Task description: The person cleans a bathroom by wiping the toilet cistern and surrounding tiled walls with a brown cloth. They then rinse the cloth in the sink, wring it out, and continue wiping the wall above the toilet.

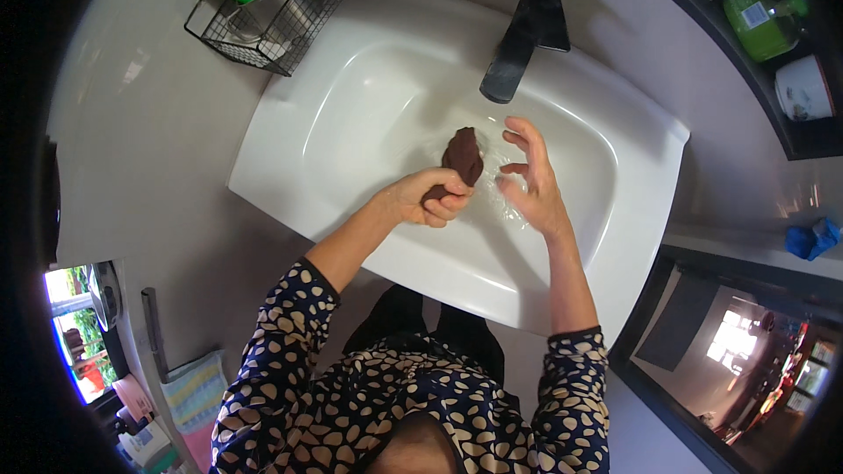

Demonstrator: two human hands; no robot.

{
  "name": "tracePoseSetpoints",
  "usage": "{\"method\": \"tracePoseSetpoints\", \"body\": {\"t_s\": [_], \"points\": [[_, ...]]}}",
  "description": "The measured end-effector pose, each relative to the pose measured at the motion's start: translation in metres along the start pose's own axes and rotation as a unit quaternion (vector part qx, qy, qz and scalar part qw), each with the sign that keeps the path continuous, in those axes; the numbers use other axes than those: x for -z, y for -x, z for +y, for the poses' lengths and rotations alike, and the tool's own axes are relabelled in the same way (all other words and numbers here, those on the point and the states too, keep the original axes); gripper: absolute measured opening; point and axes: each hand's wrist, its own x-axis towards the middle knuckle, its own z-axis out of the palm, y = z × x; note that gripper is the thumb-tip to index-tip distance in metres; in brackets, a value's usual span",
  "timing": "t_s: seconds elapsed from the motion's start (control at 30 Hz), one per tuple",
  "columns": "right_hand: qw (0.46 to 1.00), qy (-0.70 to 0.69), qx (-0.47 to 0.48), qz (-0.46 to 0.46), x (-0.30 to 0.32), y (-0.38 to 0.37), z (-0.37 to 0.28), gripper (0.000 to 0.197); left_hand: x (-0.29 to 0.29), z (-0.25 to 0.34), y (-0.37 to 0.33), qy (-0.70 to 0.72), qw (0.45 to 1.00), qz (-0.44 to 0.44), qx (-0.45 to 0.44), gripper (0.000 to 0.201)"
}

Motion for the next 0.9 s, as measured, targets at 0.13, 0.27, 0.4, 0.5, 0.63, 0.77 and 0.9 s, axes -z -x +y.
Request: {"method": "tracePoseSetpoints", "body": {"t_s": [0.13, 0.27, 0.4, 0.5, 0.63, 0.77, 0.9], "points": [[0.876, 0.411, 0.24, -0.078, -0.004, 0.009, -0.013, 0.061, -0.002, -0.006, 0.005, 0.024, 0.994, -0.1, 0.032, 0.018], [0.775, 0.507, 0.342, -0.16, -0.006, 0.008, -0.01, 0.067, -0.008, -0.007, -0.001, -0.047, 0.995, -0.065, 0.057, 0.032], [0.758, 0.525, 0.342, -0.181, -0.005, 0.004, -0.013, 0.061, -0.038, -0.007, -0.003, -0.233, 0.967, 0.057, 0.083, 0.034], [0.794, 0.506, 0.273, -0.199, -0.002, 0.007, -0.003, 0.051, -0.053, -0.002, -0.004, -0.292, 0.95, 0.094, 0.053, 0.033], [0.795, 0.529, 0.229, -0.189, -0.001, 0.002, -0.015, 0.021, -0.065, 0.009, 0.001, -0.363, 0.919, 0.155, -0.007, 0.028], [0.789, 0.56, 0.208, -0.14, 0.0, -0.018, -0.034, 0.008, -0.069, 0.025, 0.004, -0.486, 0.837, 0.223, -0.112, 0.021], [0.795, 0.567, 0.117, -0.182, -0.009, -0.03, -0.044, 0.012, -0.067, 0.029, 0.006, -0.652, 0.665, 0.336, -0.144, 0.015]]}}
